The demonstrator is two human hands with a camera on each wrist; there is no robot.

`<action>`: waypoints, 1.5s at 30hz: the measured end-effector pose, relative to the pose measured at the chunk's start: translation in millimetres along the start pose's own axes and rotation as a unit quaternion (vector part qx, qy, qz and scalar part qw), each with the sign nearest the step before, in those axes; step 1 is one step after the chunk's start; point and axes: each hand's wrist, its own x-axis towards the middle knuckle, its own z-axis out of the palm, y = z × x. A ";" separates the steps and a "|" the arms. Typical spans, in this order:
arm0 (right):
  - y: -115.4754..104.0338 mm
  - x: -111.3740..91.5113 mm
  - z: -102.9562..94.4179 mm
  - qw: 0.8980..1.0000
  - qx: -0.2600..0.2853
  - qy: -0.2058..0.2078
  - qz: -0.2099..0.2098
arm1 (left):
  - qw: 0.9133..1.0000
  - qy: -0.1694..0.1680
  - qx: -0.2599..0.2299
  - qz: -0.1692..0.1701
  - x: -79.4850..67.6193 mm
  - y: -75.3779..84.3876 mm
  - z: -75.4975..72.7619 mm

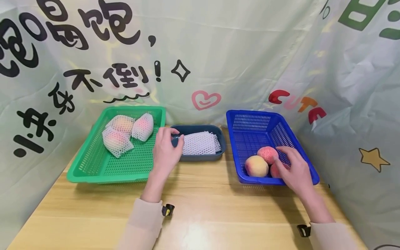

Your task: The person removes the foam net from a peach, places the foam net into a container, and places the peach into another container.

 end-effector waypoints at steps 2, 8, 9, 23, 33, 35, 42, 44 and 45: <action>-2.9 -6.2 3.5 1.000 -0.006 0.015 -0.025 | 1.000 0.003 0.005 0.001 1.2 -1.2 -10.2; -11.7 -21.8 9.6 0.995 -0.005 0.027 -0.092 | 1.000 0.007 0.027 0.011 4.8 -9.9 -35.7; -12.7 -24.4 10.0 0.995 -0.010 0.021 -0.099 | 0.999 0.007 0.032 0.014 5.5 -12.2 -39.5; -8.1 -37.6 10.9 0.978 -0.109 -0.081 -0.158 | 0.990 -0.095 0.097 0.033 54.7 -32.3 -92.4; -11.2 -38.2 11.1 0.974 -0.136 -0.113 -0.139 | 0.957 -0.241 0.146 0.067 116.8 -55.3 -104.0; -11.0 -38.9 11.0 0.974 -0.140 -0.116 -0.136 | 0.950 -0.261 0.156 0.066 126.4 -58.5 -103.6; -9.9 -38.0 10.0 0.976 -0.138 -0.111 -0.130 | 0.952 -0.295 0.078 0.000 157.6 -90.3 -94.8; -10.4 -37.5 10.0 0.976 -0.137 -0.117 -0.125 | 0.953 -0.298 0.052 -0.032 161.0 -105.0 -92.1; -10.8 -37.3 10.0 0.976 -0.137 -0.120 -0.123 | 0.952 -0.300 0.045 -0.046 161.6 -112.1 -90.8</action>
